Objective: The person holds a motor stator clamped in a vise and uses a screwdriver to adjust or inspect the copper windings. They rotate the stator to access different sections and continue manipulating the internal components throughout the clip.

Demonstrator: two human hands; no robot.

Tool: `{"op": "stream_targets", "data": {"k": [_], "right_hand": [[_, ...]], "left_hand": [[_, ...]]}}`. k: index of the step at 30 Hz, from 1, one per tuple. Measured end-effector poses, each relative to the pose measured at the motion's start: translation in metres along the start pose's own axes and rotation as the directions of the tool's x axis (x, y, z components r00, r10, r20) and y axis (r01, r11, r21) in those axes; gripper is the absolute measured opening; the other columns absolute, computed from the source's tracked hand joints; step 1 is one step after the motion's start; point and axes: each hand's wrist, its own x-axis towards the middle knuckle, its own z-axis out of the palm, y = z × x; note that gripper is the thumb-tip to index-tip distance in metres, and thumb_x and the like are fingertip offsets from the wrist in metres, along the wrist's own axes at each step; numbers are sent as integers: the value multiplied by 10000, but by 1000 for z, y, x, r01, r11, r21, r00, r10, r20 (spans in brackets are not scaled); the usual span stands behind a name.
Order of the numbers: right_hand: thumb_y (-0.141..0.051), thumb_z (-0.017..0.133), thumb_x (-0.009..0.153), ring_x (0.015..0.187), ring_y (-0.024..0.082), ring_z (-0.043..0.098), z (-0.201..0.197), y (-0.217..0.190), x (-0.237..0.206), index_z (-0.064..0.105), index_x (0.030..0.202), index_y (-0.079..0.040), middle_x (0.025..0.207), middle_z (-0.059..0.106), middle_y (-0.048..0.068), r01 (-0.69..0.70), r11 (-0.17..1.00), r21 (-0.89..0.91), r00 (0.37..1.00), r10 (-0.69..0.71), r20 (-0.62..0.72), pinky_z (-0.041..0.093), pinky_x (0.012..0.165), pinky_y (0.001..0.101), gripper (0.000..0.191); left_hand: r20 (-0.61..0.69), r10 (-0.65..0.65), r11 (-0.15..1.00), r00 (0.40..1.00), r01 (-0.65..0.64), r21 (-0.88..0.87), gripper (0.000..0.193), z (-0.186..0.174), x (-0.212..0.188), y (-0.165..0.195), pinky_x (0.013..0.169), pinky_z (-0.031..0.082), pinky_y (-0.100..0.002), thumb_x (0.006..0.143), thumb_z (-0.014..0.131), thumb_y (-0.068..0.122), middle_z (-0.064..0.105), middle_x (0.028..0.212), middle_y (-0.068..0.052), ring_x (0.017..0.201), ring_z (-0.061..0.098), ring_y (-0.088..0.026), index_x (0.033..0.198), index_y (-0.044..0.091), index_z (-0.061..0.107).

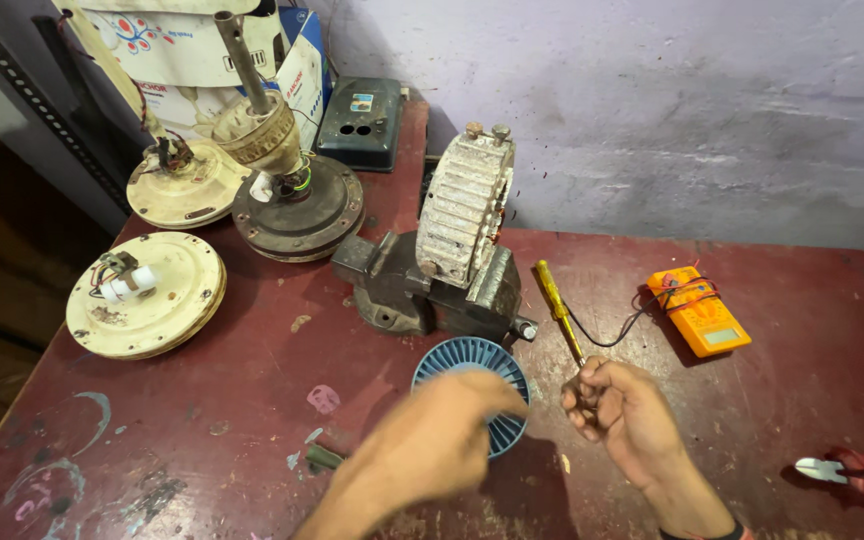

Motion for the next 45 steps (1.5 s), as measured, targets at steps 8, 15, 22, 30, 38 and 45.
{"op": "stream_targets", "data": {"k": [8,15,22,30,38,45], "right_hand": [[-123,576,860,500,174,548,2,-6,0,610,791,-33,649,669,138,-44,962,-268,999,34,-40,361,425,287,118],[-284,702,862,590,148,652,1,-25,2,780,848,14,702,774,117,75,774,-628,986,36,162,442,487,273,309],[-281,758,859,653,77,576,25,-88,3,795,975,-4,731,707,4,329,650,-685,913,-404,55,453,562,244,302],[-206,758,906,557,56,529,102,-86,69,796,915,6,681,670,-5,460,743,-487,881,-449,147,399,495,226,215],[-150,772,877,555,57,521,103,-66,96,784,937,-3,725,704,10,386,880,-276,920,-347,180,402,513,225,160],[-97,776,882,582,65,532,105,-60,98,764,935,11,743,707,20,428,856,-291,903,-395,166,411,523,237,121]], "left_hand": [[-739,-312,949,597,233,-213,648,-9,27,-39,947,549,-355,763,832,109,692,1152,-141,1057,692,-231,1302,-20,495],[-724,-197,958,661,-29,-287,1025,13,70,-80,1045,514,-362,709,928,148,612,1340,-195,1193,641,-229,1488,-44,290],[-749,-309,928,586,13,-372,773,28,74,-81,964,573,-331,780,863,72,721,1201,-155,1086,712,-192,1421,-19,440],[-804,-291,956,519,187,-225,636,27,73,-76,860,580,-346,748,851,112,740,1058,-163,955,754,-237,1287,-28,544],[-705,-267,963,657,168,-209,599,22,62,-90,913,574,-368,718,858,114,755,1075,-158,1015,757,-263,1235,4,576],[-458,-169,903,873,-49,-426,738,-56,46,-152,1201,403,-355,795,566,93,640,1422,-212,1401,576,-277,1526,5,506]]}}
